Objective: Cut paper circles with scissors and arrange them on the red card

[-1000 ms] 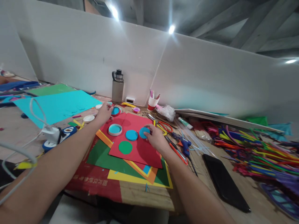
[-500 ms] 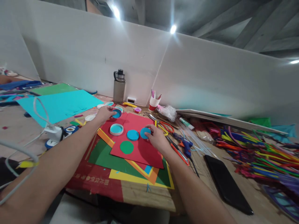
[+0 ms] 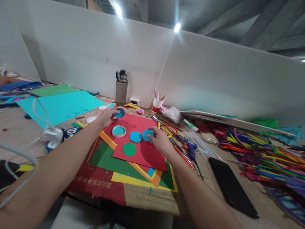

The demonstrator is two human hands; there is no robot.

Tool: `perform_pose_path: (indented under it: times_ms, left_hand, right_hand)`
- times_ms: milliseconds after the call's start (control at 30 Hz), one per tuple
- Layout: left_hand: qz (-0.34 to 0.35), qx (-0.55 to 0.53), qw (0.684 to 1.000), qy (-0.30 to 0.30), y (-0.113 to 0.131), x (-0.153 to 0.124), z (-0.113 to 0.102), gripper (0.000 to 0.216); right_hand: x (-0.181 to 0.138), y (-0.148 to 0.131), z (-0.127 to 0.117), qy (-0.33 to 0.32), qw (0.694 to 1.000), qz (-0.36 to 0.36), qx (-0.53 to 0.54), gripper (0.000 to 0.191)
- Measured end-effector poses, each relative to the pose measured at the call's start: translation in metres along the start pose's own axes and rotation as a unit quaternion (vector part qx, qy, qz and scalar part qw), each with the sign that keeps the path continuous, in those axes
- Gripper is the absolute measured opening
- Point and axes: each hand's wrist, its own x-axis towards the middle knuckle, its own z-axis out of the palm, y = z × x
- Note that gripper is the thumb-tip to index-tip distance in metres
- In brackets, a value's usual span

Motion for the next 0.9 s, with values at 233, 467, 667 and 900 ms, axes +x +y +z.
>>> perform_pose_path:
  times_ms: [233, 467, 667, 900]
  left_hand:
    - [0.008, -0.096, 0.987, -0.125, 0.006, -0.013, 0.005, 0.018]
    - [-0.030, -0.107, 0.982, -0.154, 0.004, -0.011, 0.005, 0.030]
    - [-0.025, -0.111, 0.984, -0.140, 0.002, -0.011, 0.007, 0.035]
    - [-0.073, -0.137, 0.967, -0.201, 0.014, -0.021, 0.014, 0.029]
  right_hand:
    - [-0.001, -0.007, 0.001, -0.019, 0.998, 0.042, 0.047, 0.029]
    - [0.001, 0.000, 0.003, -0.026, 0.998, 0.035, 0.035, 0.029]
    - [0.004, 0.009, 0.004, -0.006, 1.000, -0.018, -0.017, 0.025]
    - [-0.005, -0.007, -0.002, 0.029, 0.990, -0.068, -0.118, 0.020]
